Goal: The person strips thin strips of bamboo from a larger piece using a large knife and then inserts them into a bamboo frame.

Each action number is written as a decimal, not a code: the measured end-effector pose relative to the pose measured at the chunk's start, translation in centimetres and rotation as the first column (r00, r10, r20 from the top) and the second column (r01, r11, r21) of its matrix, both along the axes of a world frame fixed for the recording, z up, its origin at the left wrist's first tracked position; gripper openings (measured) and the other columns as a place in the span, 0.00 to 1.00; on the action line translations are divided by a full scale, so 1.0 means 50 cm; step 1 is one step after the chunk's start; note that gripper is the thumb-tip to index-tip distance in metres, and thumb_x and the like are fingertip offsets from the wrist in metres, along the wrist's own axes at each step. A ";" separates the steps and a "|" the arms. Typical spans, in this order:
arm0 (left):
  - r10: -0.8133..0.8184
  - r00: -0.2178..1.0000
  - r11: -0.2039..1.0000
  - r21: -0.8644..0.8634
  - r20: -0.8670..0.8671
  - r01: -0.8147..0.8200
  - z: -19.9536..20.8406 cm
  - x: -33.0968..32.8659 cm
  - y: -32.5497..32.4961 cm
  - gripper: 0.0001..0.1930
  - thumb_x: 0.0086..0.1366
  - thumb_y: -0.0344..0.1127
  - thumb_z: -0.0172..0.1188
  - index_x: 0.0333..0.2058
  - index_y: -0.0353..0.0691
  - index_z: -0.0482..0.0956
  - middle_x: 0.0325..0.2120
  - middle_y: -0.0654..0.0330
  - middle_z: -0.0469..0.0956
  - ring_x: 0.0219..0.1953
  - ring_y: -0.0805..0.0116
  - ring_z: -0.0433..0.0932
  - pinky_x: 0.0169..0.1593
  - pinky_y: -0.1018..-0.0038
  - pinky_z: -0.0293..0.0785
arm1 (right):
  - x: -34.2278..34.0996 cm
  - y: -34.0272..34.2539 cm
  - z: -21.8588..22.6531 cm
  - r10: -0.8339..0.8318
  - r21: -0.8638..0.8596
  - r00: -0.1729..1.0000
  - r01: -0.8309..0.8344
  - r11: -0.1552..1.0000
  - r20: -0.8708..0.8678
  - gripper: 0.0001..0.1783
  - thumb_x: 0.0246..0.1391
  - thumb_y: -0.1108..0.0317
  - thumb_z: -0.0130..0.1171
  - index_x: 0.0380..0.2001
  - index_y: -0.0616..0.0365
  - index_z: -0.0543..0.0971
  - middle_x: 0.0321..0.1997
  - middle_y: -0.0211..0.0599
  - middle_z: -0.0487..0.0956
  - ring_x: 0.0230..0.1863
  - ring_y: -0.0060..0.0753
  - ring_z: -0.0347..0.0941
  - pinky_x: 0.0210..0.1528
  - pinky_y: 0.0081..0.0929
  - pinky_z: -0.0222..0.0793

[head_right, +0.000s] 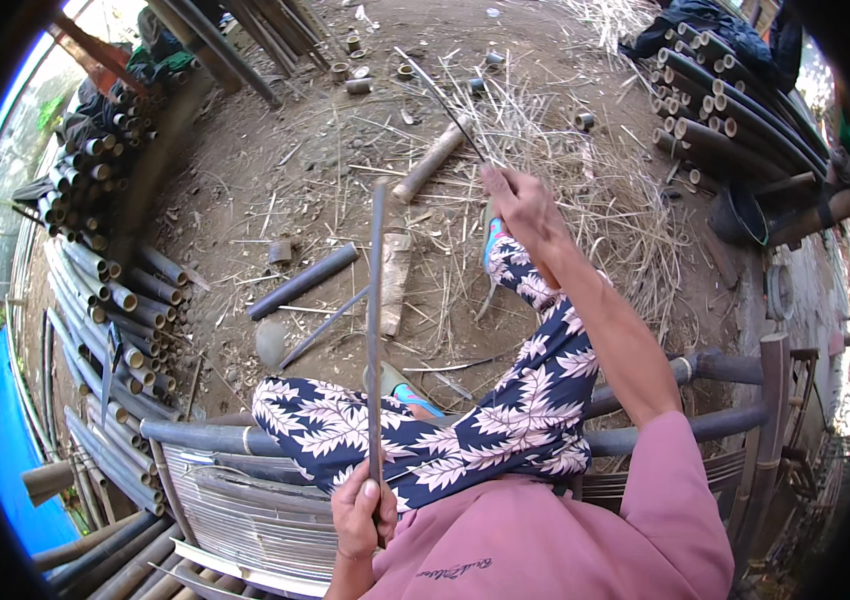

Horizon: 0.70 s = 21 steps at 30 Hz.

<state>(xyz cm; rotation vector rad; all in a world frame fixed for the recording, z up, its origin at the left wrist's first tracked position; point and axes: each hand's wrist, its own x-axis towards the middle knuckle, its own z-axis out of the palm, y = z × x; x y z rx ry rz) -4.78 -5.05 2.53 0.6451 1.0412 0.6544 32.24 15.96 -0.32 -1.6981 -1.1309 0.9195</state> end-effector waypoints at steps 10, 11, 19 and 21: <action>0.020 1.000 0.975 0.219 0.004 -0.020 -0.050 0.062 0.083 0.17 0.73 0.41 0.47 0.47 0.31 0.71 0.19 0.63 0.69 0.18 0.78 0.65 0.22 0.82 0.61 | -0.244 -0.034 0.050 0.141 0.185 0.645 0.001 0.983 -0.751 0.22 0.56 0.61 0.65 0.47 0.67 0.76 0.27 0.33 0.78 0.18 0.15 0.70 0.19 0.17 0.66; 0.186 0.981 0.925 0.325 0.062 -0.196 -0.053 0.068 0.101 0.15 0.72 0.39 0.49 0.46 0.32 0.72 0.23 0.63 0.71 0.22 0.77 0.67 0.25 0.82 0.63 | -0.247 -0.040 0.070 0.119 0.166 0.661 0.009 0.986 -0.741 0.22 0.57 0.62 0.63 0.49 0.67 0.75 0.29 0.34 0.78 0.18 0.15 0.70 0.19 0.16 0.65; 0.553 0.831 0.633 0.680 -0.062 -0.370 -0.107 0.127 0.265 0.09 0.62 0.22 0.59 0.40 0.35 0.71 0.33 0.63 0.72 0.32 0.78 0.71 0.39 0.82 0.68 | -0.330 -0.170 -0.023 -0.034 -0.129 0.786 -0.059 0.990 -0.617 0.11 0.57 0.63 0.64 0.32 0.62 0.78 0.24 0.34 0.80 0.16 0.15 0.68 0.16 0.15 0.60; 0.485 0.861 0.582 0.791 -0.152 -0.188 -0.133 0.137 0.233 0.12 0.61 0.22 0.60 0.43 0.35 0.70 0.36 0.61 0.73 0.36 0.76 0.73 0.42 0.79 0.70 | -0.351 -0.161 -0.052 -0.098 -0.128 0.723 0.014 0.992 -0.684 0.12 0.57 0.62 0.64 0.30 0.61 0.79 0.23 0.33 0.79 0.16 0.15 0.68 0.16 0.15 0.60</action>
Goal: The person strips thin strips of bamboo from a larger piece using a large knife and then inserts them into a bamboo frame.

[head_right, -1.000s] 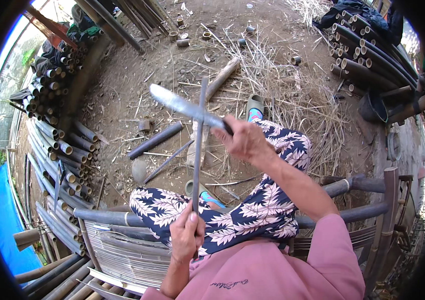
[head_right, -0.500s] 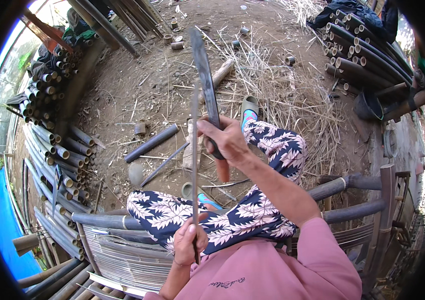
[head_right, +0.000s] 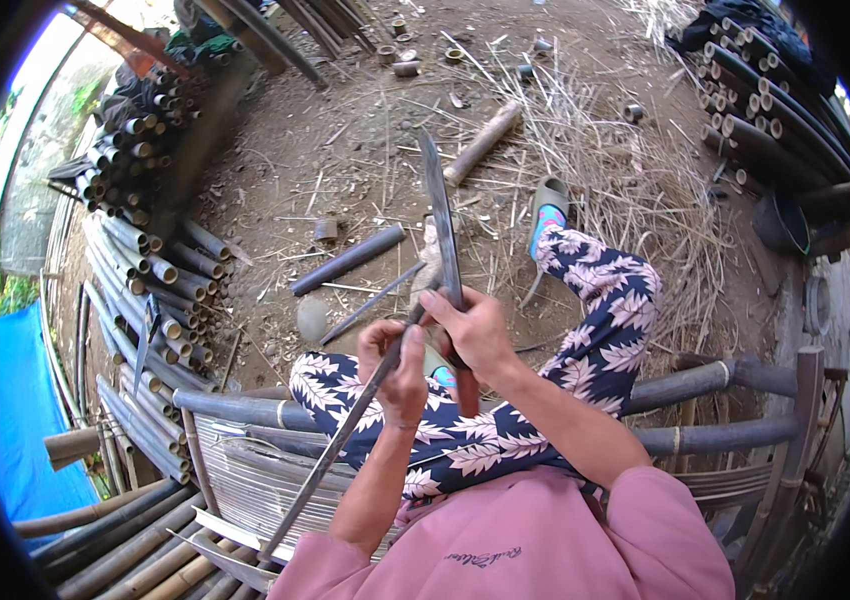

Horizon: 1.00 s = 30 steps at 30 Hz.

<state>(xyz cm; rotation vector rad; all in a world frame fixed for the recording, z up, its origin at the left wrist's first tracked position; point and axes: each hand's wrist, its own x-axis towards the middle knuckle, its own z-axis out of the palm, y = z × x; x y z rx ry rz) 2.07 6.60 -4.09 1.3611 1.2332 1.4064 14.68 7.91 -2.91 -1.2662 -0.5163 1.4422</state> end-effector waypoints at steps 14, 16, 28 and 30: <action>-0.201 0.896 0.584 -0.686 0.396 0.434 0.058 -0.129 -0.073 0.18 0.70 0.32 0.53 0.54 0.28 0.72 0.26 0.66 0.74 0.17 0.84 0.64 0.18 0.86 0.59 | 0.126 0.077 0.053 0.141 0.016 0.379 -0.382 0.924 0.915 0.30 0.57 0.37 0.53 0.31 0.58 0.76 0.22 0.45 0.78 0.24 0.46 0.78 0.25 0.37 0.72; -0.143 0.940 0.679 -0.660 0.310 0.321 0.064 -0.108 -0.047 0.16 0.70 0.31 0.52 0.52 0.29 0.74 0.24 0.67 0.72 0.16 0.85 0.61 0.18 0.86 0.57 | 0.100 0.023 0.030 0.056 0.068 0.208 -0.545 0.836 0.976 0.29 0.56 0.37 0.54 0.31 0.57 0.75 0.22 0.43 0.78 0.24 0.45 0.79 0.26 0.38 0.73; -0.190 0.980 0.714 -0.676 0.060 0.180 0.091 -0.103 -0.097 0.16 0.69 0.29 0.52 0.52 0.31 0.75 0.25 0.67 0.72 0.22 0.84 0.64 0.25 0.82 0.62 | 0.107 0.060 0.002 0.111 -0.058 0.063 -0.553 0.831 0.992 0.27 0.57 0.40 0.54 0.30 0.56 0.74 0.21 0.44 0.77 0.24 0.47 0.77 0.26 0.42 0.72; -0.262 0.964 0.768 -0.614 -0.039 0.184 0.074 -0.125 -0.156 0.15 0.69 0.29 0.52 0.52 0.30 0.75 0.24 0.67 0.72 0.21 0.83 0.64 0.23 0.82 0.61 | 0.149 0.114 0.027 0.200 -0.163 0.043 -0.423 0.891 0.979 0.27 0.60 0.41 0.51 0.30 0.57 0.74 0.21 0.48 0.77 0.24 0.52 0.76 0.27 0.44 0.71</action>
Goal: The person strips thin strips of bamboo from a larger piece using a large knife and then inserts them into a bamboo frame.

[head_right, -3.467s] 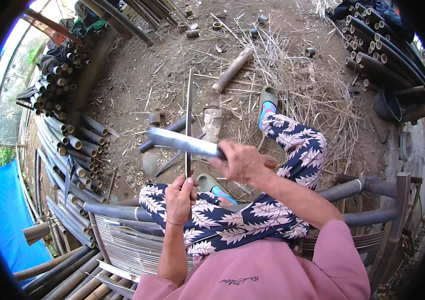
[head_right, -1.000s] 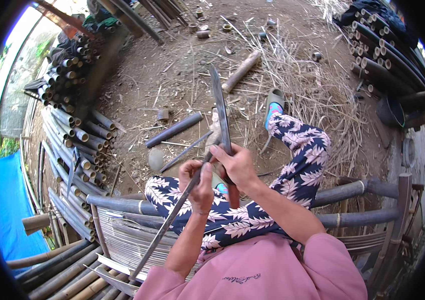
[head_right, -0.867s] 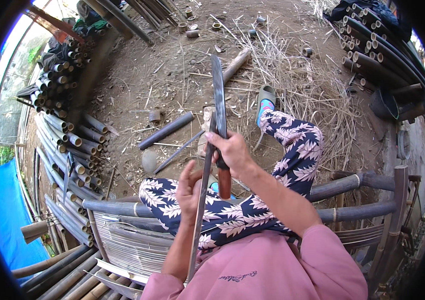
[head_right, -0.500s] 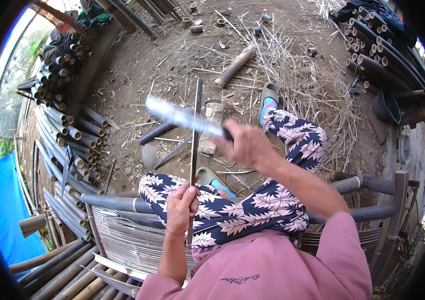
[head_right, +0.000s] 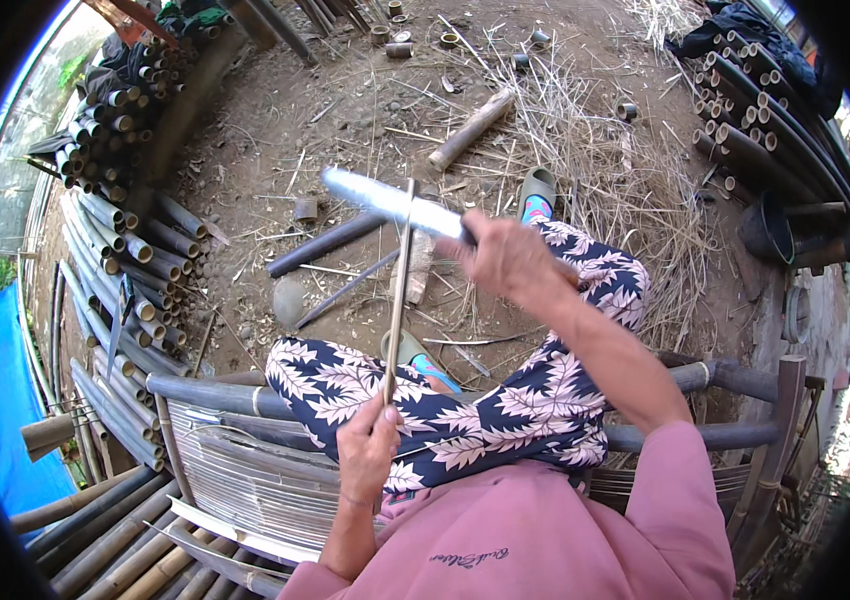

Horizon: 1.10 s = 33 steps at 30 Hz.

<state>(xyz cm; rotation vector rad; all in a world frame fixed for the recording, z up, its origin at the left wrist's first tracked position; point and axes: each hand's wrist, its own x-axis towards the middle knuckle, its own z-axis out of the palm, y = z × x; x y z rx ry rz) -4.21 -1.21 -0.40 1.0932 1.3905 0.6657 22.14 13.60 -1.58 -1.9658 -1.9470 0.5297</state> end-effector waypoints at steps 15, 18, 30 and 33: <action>0.180 0.890 0.982 -0.128 0.420 -0.138 0.048 0.060 0.094 0.20 0.73 0.35 0.47 0.60 0.30 0.66 0.18 0.67 0.67 0.13 0.84 0.60 0.15 0.85 0.55 | -0.071 -0.139 -0.009 0.304 0.260 0.945 -0.266 0.928 -0.120 0.32 0.55 0.34 0.52 0.30 0.57 0.76 0.23 0.42 0.77 0.23 0.46 0.77 0.26 0.39 0.72; 0.154 0.921 0.985 -0.130 0.357 -0.114 0.068 0.068 0.059 0.21 0.73 0.32 0.46 0.61 0.29 0.64 0.18 0.69 0.65 0.15 0.84 0.58 0.16 0.85 0.54 | -0.030 -0.085 -0.004 0.138 0.242 0.982 -0.105 0.965 -0.126 0.33 0.58 0.32 0.46 0.27 0.56 0.73 0.17 0.42 0.75 0.20 0.43 0.76 0.22 0.39 0.72; -0.061 0.919 0.998 0.013 0.390 0.061 0.020 0.045 0.003 0.22 0.72 0.33 0.47 0.60 0.25 0.64 0.15 0.65 0.67 0.12 0.82 0.59 0.15 0.83 0.56 | 0.141 0.044 0.054 -0.287 -0.258 0.252 0.145 0.955 -0.924 0.30 0.52 0.53 0.65 0.46 0.69 0.74 0.31 0.40 0.79 0.19 0.17 0.71 0.20 0.17 0.70; -0.133 0.847 0.991 0.080 0.514 0.107 -0.026 0.075 0.073 0.20 0.73 0.31 0.45 0.60 0.28 0.66 0.19 0.63 0.71 0.19 0.78 0.69 0.25 0.82 0.67 | 0.036 0.004 0.094 -0.225 -0.226 -0.077 0.007 0.974 -0.971 0.24 0.52 0.61 0.64 0.47 0.67 0.75 0.42 0.47 0.81 0.20 0.15 0.71 0.23 0.17 0.72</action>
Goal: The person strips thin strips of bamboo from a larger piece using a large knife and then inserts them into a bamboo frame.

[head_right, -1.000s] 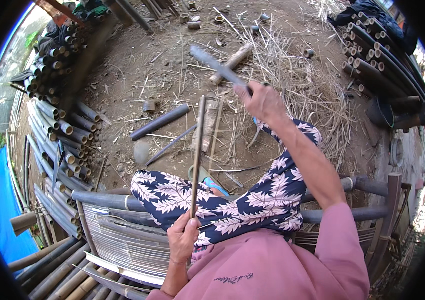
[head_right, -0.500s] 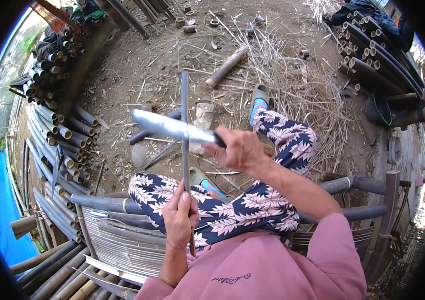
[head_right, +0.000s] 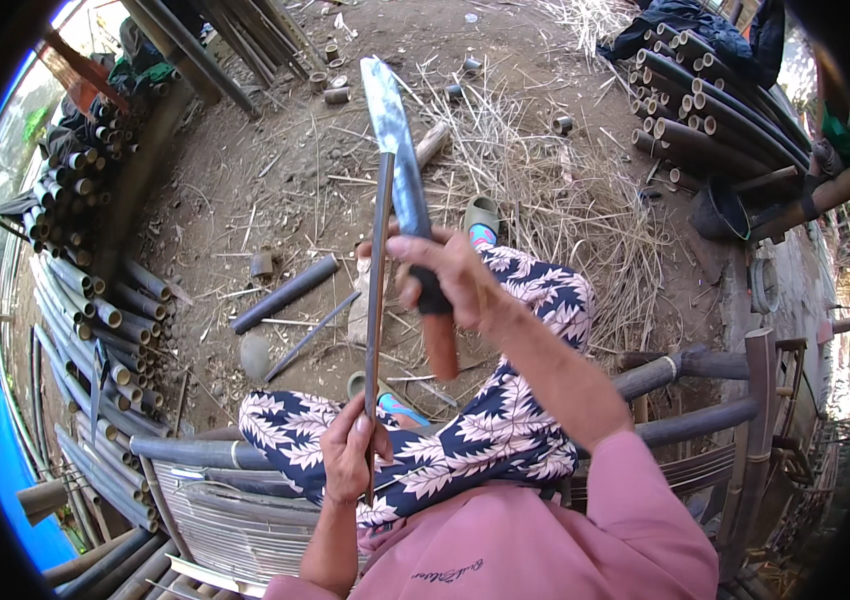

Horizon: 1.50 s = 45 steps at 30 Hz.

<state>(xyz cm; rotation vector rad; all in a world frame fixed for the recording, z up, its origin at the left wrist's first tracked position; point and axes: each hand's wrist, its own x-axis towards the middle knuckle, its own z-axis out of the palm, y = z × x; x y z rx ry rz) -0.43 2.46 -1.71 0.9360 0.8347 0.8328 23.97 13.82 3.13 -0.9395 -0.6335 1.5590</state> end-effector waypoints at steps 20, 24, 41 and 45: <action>0.385 0.878 0.757 0.641 -0.284 -0.125 0.023 0.057 0.438 0.12 0.60 0.24 0.64 0.43 0.34 0.79 0.40 0.58 0.77 0.40 0.72 0.80 0.41 0.76 0.81 | -0.055 0.081 -0.094 0.139 -0.163 0.855 -0.065 0.984 0.500 0.16 0.62 0.67 0.55 0.49 0.66 0.74 0.22 0.30 0.75 0.22 0.19 0.72 0.25 0.20 0.69; 0.405 0.870 0.800 0.569 -0.281 -0.189 -0.080 0.051 0.450 0.11 0.60 0.23 0.63 0.43 0.33 0.79 0.41 0.60 0.77 0.40 0.74 0.79 0.42 0.78 0.80 | -0.026 0.057 -0.126 0.146 -0.183 0.832 -0.055 0.982 0.535 0.12 0.66 0.66 0.47 0.39 0.65 0.74 0.24 0.32 0.74 0.23 0.19 0.72 0.26 0.20 0.70; 0.394 0.875 0.811 0.555 -0.282 -0.186 -0.216 0.067 0.418 0.17 0.53 0.20 0.66 0.42 0.34 0.72 0.36 0.55 0.77 0.44 0.66 0.81 0.49 0.72 0.80 | -0.102 0.077 -0.160 0.189 -0.087 0.503 -0.221 0.972 0.844 0.11 0.64 0.69 0.50 0.43 0.66 0.77 0.17 0.39 0.72 0.19 0.28 0.71 0.22 0.30 0.64; 0.335 0.881 0.813 0.575 -0.333 -0.092 -0.226 0.059 0.412 0.19 0.55 0.17 0.64 0.44 0.37 0.71 0.39 0.60 0.72 0.44 0.70 0.77 0.48 0.72 0.79 | -0.106 0.072 -0.165 0.178 -0.067 0.511 -0.228 0.971 0.841 0.11 0.63 0.70 0.50 0.42 0.65 0.76 0.18 0.45 0.71 0.19 0.38 0.72 0.23 0.34 0.64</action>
